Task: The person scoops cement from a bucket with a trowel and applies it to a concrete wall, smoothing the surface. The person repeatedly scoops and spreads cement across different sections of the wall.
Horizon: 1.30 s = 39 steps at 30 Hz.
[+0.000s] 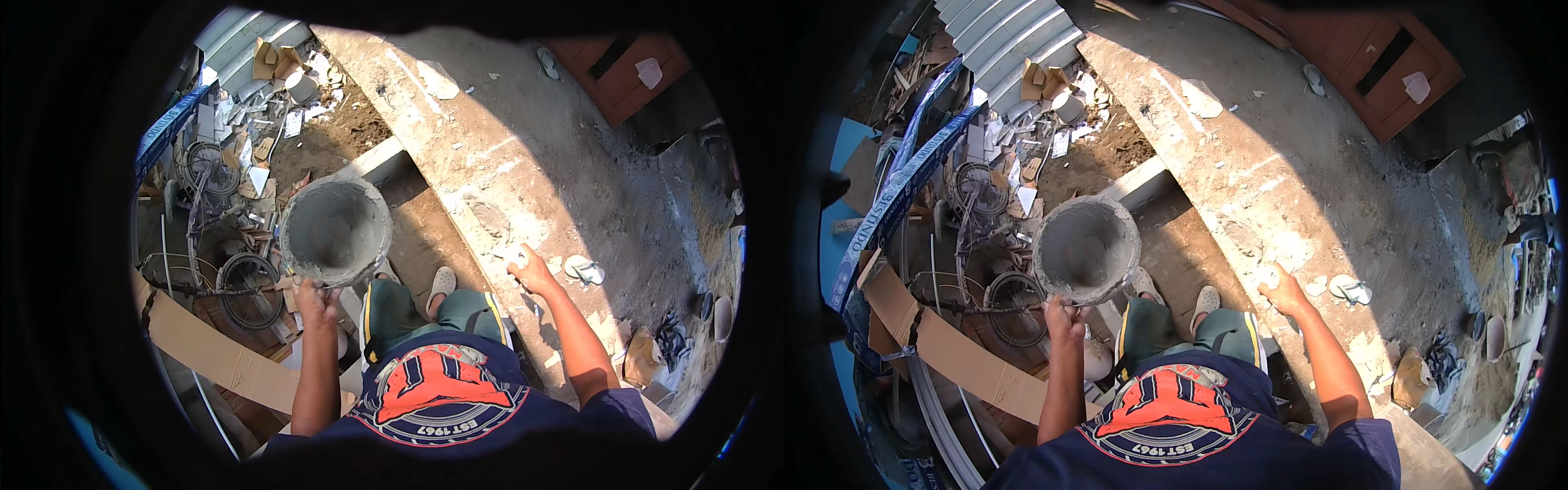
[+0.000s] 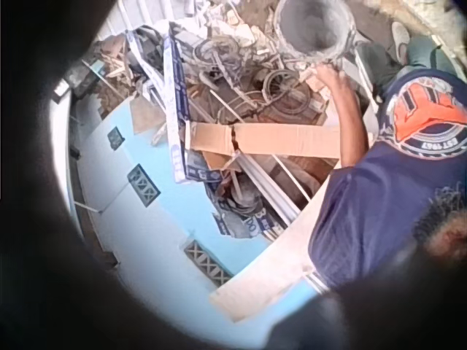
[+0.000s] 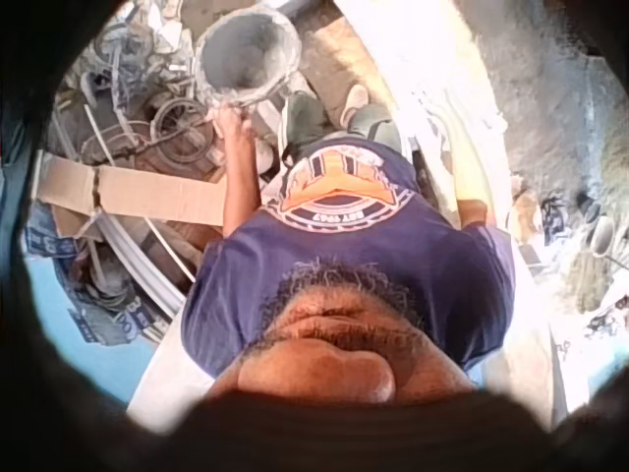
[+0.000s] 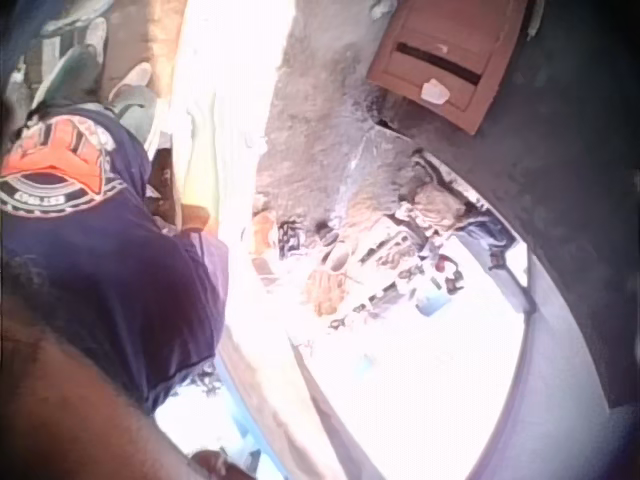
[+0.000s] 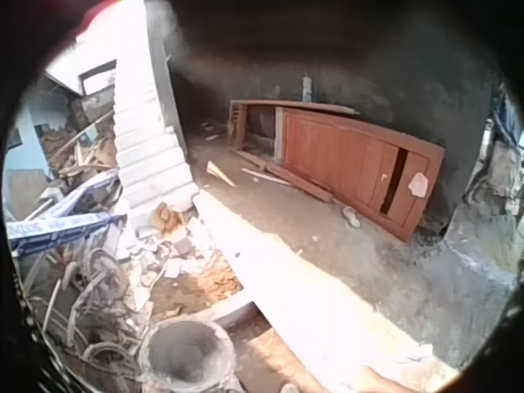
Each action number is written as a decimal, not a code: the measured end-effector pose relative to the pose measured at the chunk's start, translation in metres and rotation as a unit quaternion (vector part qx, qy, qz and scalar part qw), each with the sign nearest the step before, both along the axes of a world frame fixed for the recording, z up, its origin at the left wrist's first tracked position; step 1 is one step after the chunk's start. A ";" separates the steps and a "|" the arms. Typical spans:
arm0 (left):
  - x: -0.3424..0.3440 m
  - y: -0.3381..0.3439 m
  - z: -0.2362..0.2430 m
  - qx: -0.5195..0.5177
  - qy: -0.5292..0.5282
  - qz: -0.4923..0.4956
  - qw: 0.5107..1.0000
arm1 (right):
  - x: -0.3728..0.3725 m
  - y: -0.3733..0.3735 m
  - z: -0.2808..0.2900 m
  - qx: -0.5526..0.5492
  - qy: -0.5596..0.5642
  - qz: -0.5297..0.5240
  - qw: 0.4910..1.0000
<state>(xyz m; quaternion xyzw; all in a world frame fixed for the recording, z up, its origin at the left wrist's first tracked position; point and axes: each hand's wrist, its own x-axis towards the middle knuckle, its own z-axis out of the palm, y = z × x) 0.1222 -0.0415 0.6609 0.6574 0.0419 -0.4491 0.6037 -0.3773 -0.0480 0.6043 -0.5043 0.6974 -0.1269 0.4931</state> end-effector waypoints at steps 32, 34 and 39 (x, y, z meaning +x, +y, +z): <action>0.044 -0.095 -0.560 0.157 0.051 0.000 0.986 | 0.219 -0.098 -0.648 0.170 0.253 -0.120 0.945; 0.055 -0.104 -0.567 0.163 0.003 -0.036 0.986 | 0.232 -0.109 -0.633 0.203 0.255 -0.171 0.930; 0.060 -0.114 -0.569 0.194 -0.056 -0.082 0.976 | 0.240 -0.201 -0.632 0.019 0.154 -0.052 0.986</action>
